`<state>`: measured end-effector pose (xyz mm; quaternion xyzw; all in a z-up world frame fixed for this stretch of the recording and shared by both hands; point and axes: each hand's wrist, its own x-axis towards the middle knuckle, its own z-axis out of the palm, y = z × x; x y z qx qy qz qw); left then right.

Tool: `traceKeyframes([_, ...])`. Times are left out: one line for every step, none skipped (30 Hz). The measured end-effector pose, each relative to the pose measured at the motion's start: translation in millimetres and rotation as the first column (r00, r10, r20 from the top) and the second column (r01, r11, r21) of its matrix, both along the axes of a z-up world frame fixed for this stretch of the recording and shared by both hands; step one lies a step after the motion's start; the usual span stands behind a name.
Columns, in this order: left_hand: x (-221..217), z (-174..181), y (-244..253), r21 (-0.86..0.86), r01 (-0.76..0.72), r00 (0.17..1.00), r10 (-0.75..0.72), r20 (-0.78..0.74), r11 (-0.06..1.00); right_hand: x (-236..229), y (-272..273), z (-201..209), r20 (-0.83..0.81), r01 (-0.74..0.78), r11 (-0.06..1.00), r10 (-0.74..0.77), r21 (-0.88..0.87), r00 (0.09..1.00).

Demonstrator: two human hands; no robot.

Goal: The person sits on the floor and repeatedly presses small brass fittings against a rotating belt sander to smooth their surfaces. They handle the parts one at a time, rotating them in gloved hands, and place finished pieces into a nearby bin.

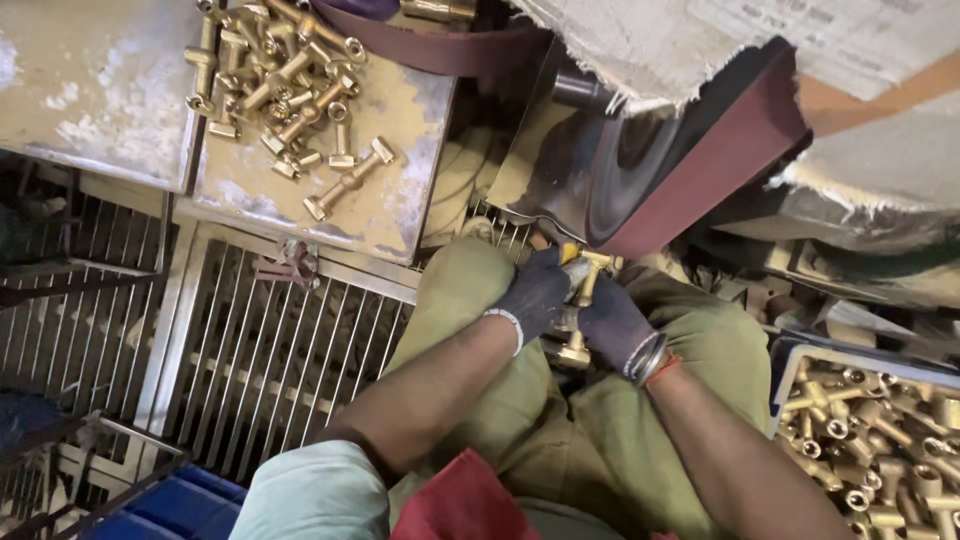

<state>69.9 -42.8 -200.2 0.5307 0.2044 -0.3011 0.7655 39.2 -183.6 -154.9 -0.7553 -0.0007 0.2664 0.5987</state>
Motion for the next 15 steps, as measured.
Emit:
traceKeyframes([-2.9, 8.9, 2.0, 0.017, 0.027, 0.999, -0.027, 0.028, 1.0, -4.0, 4.0, 2.6, 0.046, -0.012, 0.997, 0.015, -0.07, 0.999])
traceKeyframes([-1.0, 19.0, 4.1, 0.034, 0.05, 0.996, -0.053, 0.067, 0.998, -3.6, 5.0, 6.1, 0.101, -0.022, 0.99, 0.036, -0.142, 0.994])
traceKeyframes([-0.7, 30.5, 6.4, 0.052, 0.073, 0.991, -0.078, 0.105, 0.996, -4.9, 5.9, 10.6, 0.137, -0.021, 0.99, 0.04, -0.139, 0.99])
traceKeyframes([0.9, 41.6, 9.5, 0.124, 0.117, 0.967, -0.141, 0.21, 0.985, -3.3, 6.2, 14.3, 0.179, -0.025, 0.991, 0.049, -0.134, 0.983])
traceKeyframes([2.3, 52.1, 12.7, 0.2, 0.151, 0.929, -0.208, 0.307, 0.968, -1.3, 5.4, 17.8, 0.22, -0.028, 0.991, 0.057, -0.129, 0.974])
traceKeyframes([-0.6, 61.7, 15.7, 0.279, 0.181, 0.879, -0.282, 0.384, 0.943, -4.2, 5.7, 21.1, 0.212, -0.047, 0.974, 0.095, -0.222, 0.973])
traceKeyframes([-1.3, 69.4, 17.3, 0.289, 0.171, 0.861, -0.285, 0.421, 0.942, -4.6, 4.6, 23.5, 0.201, -0.064, 0.948, 0.132, -0.313, 0.971])
traceKeyframes([-2.4, 75.3, 17.9, 0.296, 0.168, 0.843, -0.293, 0.452, 0.94, -6.8, 4.3, 25.8, 0.18, -0.077, 0.913, 0.161, -0.402, 0.97])
traceKeyframes([-0.8, 78.7, 18.4, 0.303, 0.165, 0.823, -0.3, 0.482, 0.939, -6.8, 4.1, 27.0, 0.198, -0.047, 0.956, 0.108, -0.291, 0.974])
traceKeyframes([-0.2, 79.5, 18.0, 0.289, 0.197, 0.849, -0.311, 0.428, 0.937, -6.9, 3.0, 27.9, 0.203, -0.022, 0.984, 0.058, -0.177, 0.977])
traceKeyframes([1.8, 78.1, 17.8, 0.274, 0.228, 0.87, -0.322, 0.372, 0.934, -5.6, 4.1, 27.8, 0.203, 0.006, 0.998, 0.007, -0.061, 0.979])
traceKeyframes([3.8, 75.5, 16.8, 0.255, 0.264, 0.887, -0.338, 0.315, 0.93, -5.5, 4.4, 28.8, 0.154, 0.01, 0.998, -0.001, -0.06, 0.988])
traceKeyframes([5.5, 71.9, 16.2, 0.207, 0.27, 0.897, -0.324, 0.3, 0.94, -4.7, 5.2, 29.9, 0.105, 0.014, 0.998, -0.008, -0.059, 0.994])
traceKeyframes([7.7, 67.8, 15.5, 0.158, 0.273, 0.907, -0.309, 0.286, 0.949, -4.0, 5.7, 32.1, 0.059, 0.019, 0.998, -0.016, -0.058, 0.998])
traceKeyframes([9.3, 62.9, 14.4, 0.11, 0.275, 0.916, -0.295, 0.271, 0.955, -4.2, 4.9, 35.1, -0.008, 0.032, 0.999, -0.032, 0.018, 0.999])
